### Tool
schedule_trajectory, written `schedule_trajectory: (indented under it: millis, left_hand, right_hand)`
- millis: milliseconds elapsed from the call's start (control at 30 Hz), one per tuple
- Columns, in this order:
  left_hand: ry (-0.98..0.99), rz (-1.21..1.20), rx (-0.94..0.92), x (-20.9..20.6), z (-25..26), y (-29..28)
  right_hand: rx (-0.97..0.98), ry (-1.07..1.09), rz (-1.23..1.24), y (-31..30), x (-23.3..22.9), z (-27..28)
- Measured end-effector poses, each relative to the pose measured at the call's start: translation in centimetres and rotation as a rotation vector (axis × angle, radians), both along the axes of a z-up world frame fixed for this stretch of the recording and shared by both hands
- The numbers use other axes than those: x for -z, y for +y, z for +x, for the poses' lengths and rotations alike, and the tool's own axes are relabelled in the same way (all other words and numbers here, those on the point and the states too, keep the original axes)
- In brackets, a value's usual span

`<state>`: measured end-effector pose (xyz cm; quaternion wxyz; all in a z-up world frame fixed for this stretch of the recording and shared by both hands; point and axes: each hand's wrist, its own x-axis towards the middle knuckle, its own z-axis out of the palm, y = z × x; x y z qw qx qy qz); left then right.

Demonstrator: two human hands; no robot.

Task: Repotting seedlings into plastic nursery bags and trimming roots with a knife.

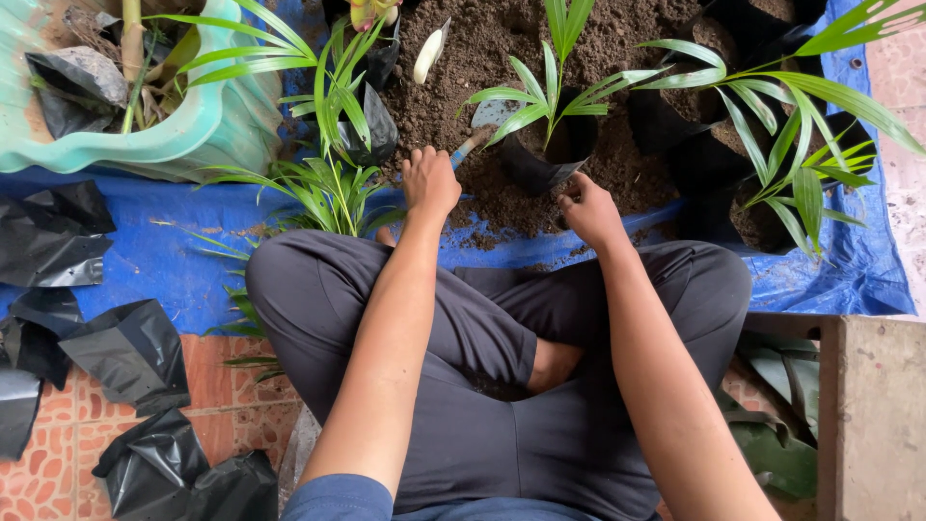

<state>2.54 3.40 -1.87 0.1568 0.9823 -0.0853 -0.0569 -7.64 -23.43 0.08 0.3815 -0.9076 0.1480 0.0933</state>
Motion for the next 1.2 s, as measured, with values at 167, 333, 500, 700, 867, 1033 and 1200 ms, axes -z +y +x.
schedule_trajectory:
  millis: [167, 333, 500, 700, 867, 1033, 1200]
  left_hand:
    - [0.02, -0.03, -0.012, -0.7, -0.3, -0.1]
    - [0.044, -0.03, -0.021, -0.9, -0.4, -0.2]
    - [0.091, -0.037, -0.027, 0.1, -0.1, 0.0]
    - [0.253, -0.169, 0.113, -16.7, -7.9, 2.0]
    - [-0.491, -0.879, -0.073, -23.9, -18.2, 13.6]
    - [-0.362, -0.805, -0.447, -11.8, -18.6, 22.7]
    - [0.129, -0.377, -0.557, -8.0, -15.0, 18.1]
  right_hand:
    - [-0.015, -0.001, 0.002, -0.6, 1.1, 0.3]
    - [-0.005, -0.008, 0.013, -0.4, 0.8, 0.3]
    - [-0.02, -0.005, 0.028, -0.4, 0.6, 0.0]
    - [-0.026, 0.011, -0.005, 0.0, -0.1, 0.1]
    - [0.074, 0.074, -0.163, 0.0, 0.0, 0.1]
    - [0.136, 0.122, -0.172, 1.0, -2.5, -1.2]
    - [0.154, 0.107, -0.132, 0.7, -2.1, -1.8]
